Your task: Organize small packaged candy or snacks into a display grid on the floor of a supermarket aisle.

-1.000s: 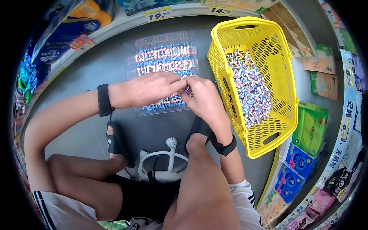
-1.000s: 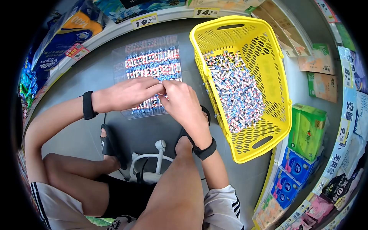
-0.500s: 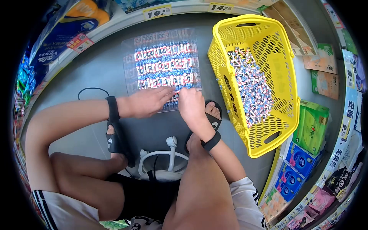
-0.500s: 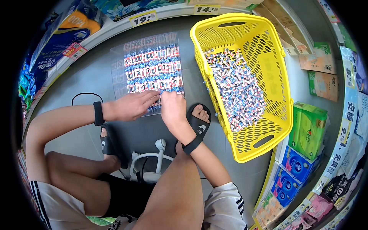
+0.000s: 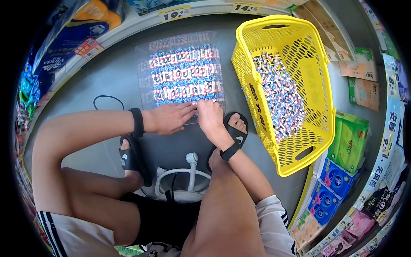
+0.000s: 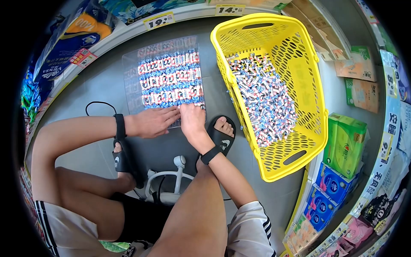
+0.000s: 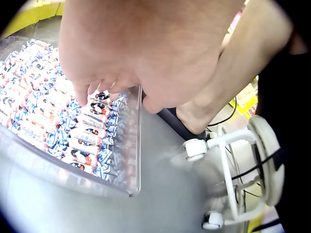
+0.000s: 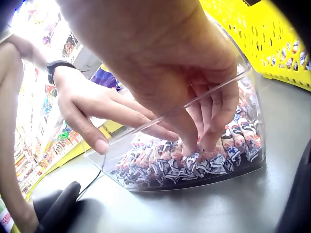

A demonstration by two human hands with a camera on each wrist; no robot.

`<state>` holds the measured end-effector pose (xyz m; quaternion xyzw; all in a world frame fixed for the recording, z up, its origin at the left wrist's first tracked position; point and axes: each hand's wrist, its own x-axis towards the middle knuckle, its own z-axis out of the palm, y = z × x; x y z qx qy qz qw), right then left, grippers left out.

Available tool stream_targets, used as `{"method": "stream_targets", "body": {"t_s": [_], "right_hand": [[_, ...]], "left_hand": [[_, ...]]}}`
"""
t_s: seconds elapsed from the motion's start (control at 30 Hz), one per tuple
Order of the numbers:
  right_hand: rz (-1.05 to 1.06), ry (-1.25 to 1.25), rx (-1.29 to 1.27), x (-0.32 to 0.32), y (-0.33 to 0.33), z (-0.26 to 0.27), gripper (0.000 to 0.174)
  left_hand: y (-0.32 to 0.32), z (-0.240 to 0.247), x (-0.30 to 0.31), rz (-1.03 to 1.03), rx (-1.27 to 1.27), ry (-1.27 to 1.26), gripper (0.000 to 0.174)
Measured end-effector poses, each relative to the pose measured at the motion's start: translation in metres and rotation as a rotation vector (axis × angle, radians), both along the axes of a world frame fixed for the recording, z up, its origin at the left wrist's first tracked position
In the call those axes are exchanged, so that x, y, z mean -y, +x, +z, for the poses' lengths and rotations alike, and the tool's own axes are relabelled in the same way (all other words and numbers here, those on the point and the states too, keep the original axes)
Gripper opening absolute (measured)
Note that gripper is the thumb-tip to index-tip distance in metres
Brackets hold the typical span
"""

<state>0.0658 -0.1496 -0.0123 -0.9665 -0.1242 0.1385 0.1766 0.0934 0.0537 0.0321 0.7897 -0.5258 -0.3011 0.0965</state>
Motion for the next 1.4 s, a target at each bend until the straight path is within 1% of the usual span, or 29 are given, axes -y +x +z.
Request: {"method": "stream_targets", "body": {"t_s": [0.1,0.17,0.33,0.43,0.5,0.53,0.57,0.6,0.63,0.67,0.7,0.73,0.8,0.83,0.87,0.9,0.93,0.97,1.0,1.07,1.1,1.17,1.2,1.27,1.4], "right_hand": [[-0.001,0.022,0.015,0.0,0.0,0.0,0.009],[0.003,-0.048,-0.061,-0.001,0.003,0.006,0.002],[0.01,-0.047,-0.071,-0.001,0.003,0.011,0.003],[0.026,-0.012,-0.063,0.001,0.009,0.022,0.007],[0.038,0.022,-0.061,0.004,0.011,0.036,0.009],[0.021,0.043,0.087,0.005,0.014,0.045,0.016],[0.004,0.065,0.233,0.007,0.016,0.054,0.023],[0.008,0.065,0.235,0.009,0.019,0.062,0.023],[-0.042,0.056,0.308,0.012,0.022,0.07,0.03],[-0.092,0.048,0.383,0.015,0.024,0.076,0.037],[-0.102,0.013,0.421,0.019,0.027,0.08,0.046],[-0.103,0.018,0.429,0.021,0.029,0.081,0.046],[-0.237,-0.104,0.392,0.024,0.03,0.081,0.043],[-0.248,-0.095,0.403,0.027,0.031,0.079,0.039],[-0.249,-0.094,0.408,0.029,0.031,0.076,0.039],[-0.222,-0.105,0.332,0.03,0.031,0.072,0.037],[-0.192,-0.115,0.256,0.031,0.032,0.068,0.034],[-0.181,-0.093,0.295,0.031,0.033,0.065,0.031],[-0.177,-0.092,0.295,0.031,0.033,0.065,0.031],[-0.193,-0.044,0.328,0.031,0.036,0.064,0.029],[-0.188,-0.043,0.331,0.031,0.039,0.064,0.029],[-0.193,-0.022,0.368,0.029,0.044,0.063,0.027],[-0.19,-0.021,0.369,0.027,0.047,0.065,0.027],[-0.204,-0.053,0.338,0.023,0.055,0.071,0.025],[-0.202,-0.058,0.344,0.018,0.07,0.068,0.021]], "left_hand": [[-0.001,-0.004,-0.002,-0.034,0.04,0.007,0.076],[-0.002,-0.009,-0.004,-0.032,0.038,0.006,0.076],[-0.002,-0.004,-0.006,-0.017,0.035,0.019,0.075],[0.003,0.01,-0.004,0.001,0.043,-0.036,0.072],[0.007,0.029,-0.006,0.088,0.146,-0.177,0.066],[0.011,0.04,-0.009,0.093,0.151,-0.178,0.066],[0.014,0.052,-0.014,0.131,0.212,-0.107,0.065],[0.015,0.059,-0.02,0.168,0.274,-0.036,0.065],[0.016,0.063,-0.027,0.211,0.337,-0.056,0.064],[0.016,0.065,-0.034,0.214,0.343,-0.055,0.064],[0.016,0.067,-0.042,0.227,0.414,0.03,0.061],[0.017,0.068,-0.049,0.237,0.486,0.117,0.057],[0.017,0.07,-0.06,0.236,0.511,0.14,0.055],[0.016,0.071,-0.064,0.24,0.518,0.177,0.053],[0.015,0.072,-0.068,0.245,0.526,0.214,0.052],[0.014,0.067,-0.072,0.247,0.532,0.214,0.052],[0.012,0.06,-0.076,0.268,0.47,0.169,0.049],[0.01,0.053,-0.079,0.288,0.402,0.125,0.045],[0.009,0.052,-0.079,0.291,0.403,0.126,0.045],[0.012,0.05,-0.079,0.332,0.282,0.145,0.033],[0.013,0.048,-0.08,0.338,0.285,0.145,0.033],[0.019,0.044,-0.084,0.365,0.285,0.15,0.021],[0.021,0.043,-0.085,0.368,0.286,0.151,0.021],[0.026,0.042,-0.087,0.371,0.319,0.145,0.014],[0.036,0.033,-0.091,0.387,0.37,0.145,0.01]]}}
